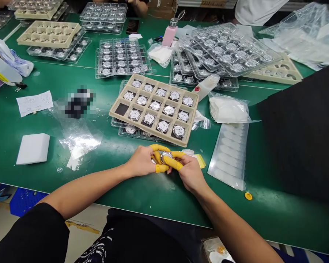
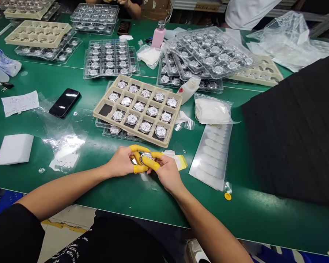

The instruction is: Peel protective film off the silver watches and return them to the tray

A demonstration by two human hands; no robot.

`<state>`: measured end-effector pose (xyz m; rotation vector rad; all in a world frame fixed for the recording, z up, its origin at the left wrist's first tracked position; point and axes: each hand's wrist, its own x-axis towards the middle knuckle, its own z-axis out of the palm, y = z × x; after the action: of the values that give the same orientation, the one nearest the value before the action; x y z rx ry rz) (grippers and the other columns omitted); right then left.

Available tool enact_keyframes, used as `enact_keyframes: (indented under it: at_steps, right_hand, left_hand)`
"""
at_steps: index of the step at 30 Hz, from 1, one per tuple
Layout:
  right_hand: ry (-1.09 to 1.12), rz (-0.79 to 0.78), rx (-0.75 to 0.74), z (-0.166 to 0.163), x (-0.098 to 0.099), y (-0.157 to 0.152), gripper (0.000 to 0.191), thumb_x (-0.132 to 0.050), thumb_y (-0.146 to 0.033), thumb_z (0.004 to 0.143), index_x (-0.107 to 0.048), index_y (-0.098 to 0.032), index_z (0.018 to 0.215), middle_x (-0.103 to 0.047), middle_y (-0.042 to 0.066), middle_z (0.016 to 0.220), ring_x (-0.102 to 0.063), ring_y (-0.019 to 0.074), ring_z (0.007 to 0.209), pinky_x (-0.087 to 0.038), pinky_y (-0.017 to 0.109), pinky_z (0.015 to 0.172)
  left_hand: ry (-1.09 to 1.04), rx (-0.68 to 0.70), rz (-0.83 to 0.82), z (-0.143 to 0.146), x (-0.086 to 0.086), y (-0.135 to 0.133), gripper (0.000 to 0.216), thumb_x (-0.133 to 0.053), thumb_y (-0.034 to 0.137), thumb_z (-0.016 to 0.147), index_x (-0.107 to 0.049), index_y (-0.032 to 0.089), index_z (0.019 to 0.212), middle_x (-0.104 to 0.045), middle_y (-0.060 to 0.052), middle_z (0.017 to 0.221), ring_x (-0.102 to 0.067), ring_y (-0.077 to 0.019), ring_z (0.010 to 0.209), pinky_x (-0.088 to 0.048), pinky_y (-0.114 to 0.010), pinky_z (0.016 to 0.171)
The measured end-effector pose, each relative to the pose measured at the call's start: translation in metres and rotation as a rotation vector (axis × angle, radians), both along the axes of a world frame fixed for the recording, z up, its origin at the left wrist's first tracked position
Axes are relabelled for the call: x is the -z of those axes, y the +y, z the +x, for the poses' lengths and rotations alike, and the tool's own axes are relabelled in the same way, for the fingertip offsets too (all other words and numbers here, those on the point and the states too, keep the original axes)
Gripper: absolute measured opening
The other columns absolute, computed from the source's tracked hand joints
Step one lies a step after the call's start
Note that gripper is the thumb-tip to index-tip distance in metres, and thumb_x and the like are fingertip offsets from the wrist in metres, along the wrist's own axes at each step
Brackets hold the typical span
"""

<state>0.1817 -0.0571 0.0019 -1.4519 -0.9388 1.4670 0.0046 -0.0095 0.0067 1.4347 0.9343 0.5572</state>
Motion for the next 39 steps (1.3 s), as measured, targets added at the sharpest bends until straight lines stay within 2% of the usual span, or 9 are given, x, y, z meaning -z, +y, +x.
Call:
enact_keyframes:
  at_steps: [3, 8, 14, 20, 22, 28, 32, 35, 39]
  right_hand:
    - [0.025, -0.016, 0.034, 0.002, -0.001, 0.001, 0.039, -0.084, -0.055, 0.064, -0.073, -0.018, 0.069, -0.063, 0.002, 0.055, -0.062, 0.0176, 0.056, -0.052, 0.031, 0.054]
    - [0.13, -0.01, 0.056, 0.005, -0.008, 0.005, 0.043, -0.084, -0.059, 0.06, -0.071, -0.018, 0.064, -0.068, 0.005, 0.066, -0.064, 0.0196, 0.058, -0.057, 0.037, 0.054]
    - [0.191, 0.015, 0.04, 0.007, -0.009, 0.005, 0.042, -0.079, -0.059, 0.068, -0.073, -0.018, 0.069, -0.068, 0.006, 0.072, -0.067, 0.0221, 0.065, -0.061, 0.042, 0.062]
    - [0.039, -0.019, -0.054, 0.015, -0.004, 0.004, 0.042, -0.083, -0.055, 0.067, -0.078, -0.019, 0.088, -0.068, 0.002, 0.06, -0.068, 0.0212, 0.06, -0.058, 0.04, 0.071]
    - [0.054, -0.011, -0.097, 0.017, -0.005, 0.005, 0.044, -0.081, -0.057, 0.068, -0.079, -0.019, 0.089, -0.071, 0.004, 0.065, -0.07, 0.0226, 0.064, -0.059, 0.042, 0.074]
    - [0.01, -0.013, -0.087, 0.015, -0.009, 0.007, 0.046, -0.094, -0.04, 0.049, -0.078, -0.02, 0.087, -0.075, 0.005, 0.077, -0.069, 0.0211, 0.065, -0.062, 0.038, 0.066]
    - [0.039, -0.018, -0.125, 0.019, -0.009, 0.009, 0.04, -0.09, -0.039, 0.055, -0.078, -0.02, 0.088, -0.075, 0.005, 0.078, -0.069, 0.0194, 0.063, -0.062, 0.037, 0.067]
    - [0.064, -0.025, -0.16, 0.022, -0.007, 0.01, 0.038, -0.086, -0.042, 0.062, -0.077, -0.019, 0.091, -0.075, 0.005, 0.078, -0.07, 0.0194, 0.064, -0.061, 0.037, 0.069]
    - [0.009, -0.023, -0.155, 0.025, -0.007, 0.01, 0.041, -0.089, -0.037, 0.059, -0.074, -0.02, 0.093, -0.074, 0.005, 0.081, -0.069, 0.0196, 0.067, -0.06, 0.037, 0.071]
  left_hand:
    - [0.032, 0.013, 0.035, -0.001, -0.002, 0.001, 0.056, -0.081, 0.028, 0.062, -0.071, 0.019, 0.116, -0.069, 0.002, 0.072, -0.061, -0.0107, 0.063, -0.051, -0.021, 0.062]
    - [0.014, 0.003, 0.027, -0.001, 0.0, 0.002, 0.057, -0.082, 0.03, 0.061, -0.072, 0.02, 0.116, -0.069, 0.002, 0.073, -0.061, -0.0107, 0.063, -0.051, -0.022, 0.063]
    - [-0.042, -0.003, -0.019, -0.001, 0.003, 0.003, 0.059, -0.083, 0.029, 0.06, -0.071, 0.019, 0.117, -0.067, 0.002, 0.072, -0.058, -0.0094, 0.062, -0.049, -0.022, 0.062]
    - [-0.045, -0.003, -0.048, -0.001, 0.003, 0.004, 0.059, -0.082, 0.027, 0.06, -0.071, 0.018, 0.118, -0.068, 0.002, 0.073, -0.06, -0.0097, 0.063, -0.05, -0.022, 0.064]
    - [-0.051, 0.001, -0.051, -0.002, 0.003, 0.004, 0.059, -0.081, 0.027, 0.061, -0.071, 0.018, 0.118, -0.069, 0.001, 0.074, -0.061, -0.0102, 0.064, -0.051, -0.022, 0.064]
    - [-0.04, 0.008, -0.037, -0.001, 0.001, 0.004, 0.061, -0.085, 0.029, 0.058, -0.072, 0.019, 0.116, -0.069, 0.001, 0.073, -0.061, -0.0106, 0.063, -0.051, -0.022, 0.061]
    - [-0.058, 0.011, -0.055, -0.001, 0.002, 0.005, 0.066, -0.087, 0.032, 0.057, -0.071, 0.018, 0.119, -0.07, 0.001, 0.072, -0.061, -0.0106, 0.063, -0.051, -0.022, 0.062]
    - [-0.034, -0.006, -0.026, -0.001, 0.004, 0.005, 0.06, -0.085, 0.031, 0.059, -0.072, 0.019, 0.117, -0.07, 0.001, 0.073, -0.062, -0.011, 0.064, -0.051, -0.022, 0.062]
    - [-0.024, 0.004, 0.01, -0.001, 0.005, 0.004, 0.06, -0.085, 0.031, 0.059, -0.072, 0.02, 0.117, -0.07, 0.002, 0.073, -0.064, -0.0126, 0.066, -0.052, -0.023, 0.063]
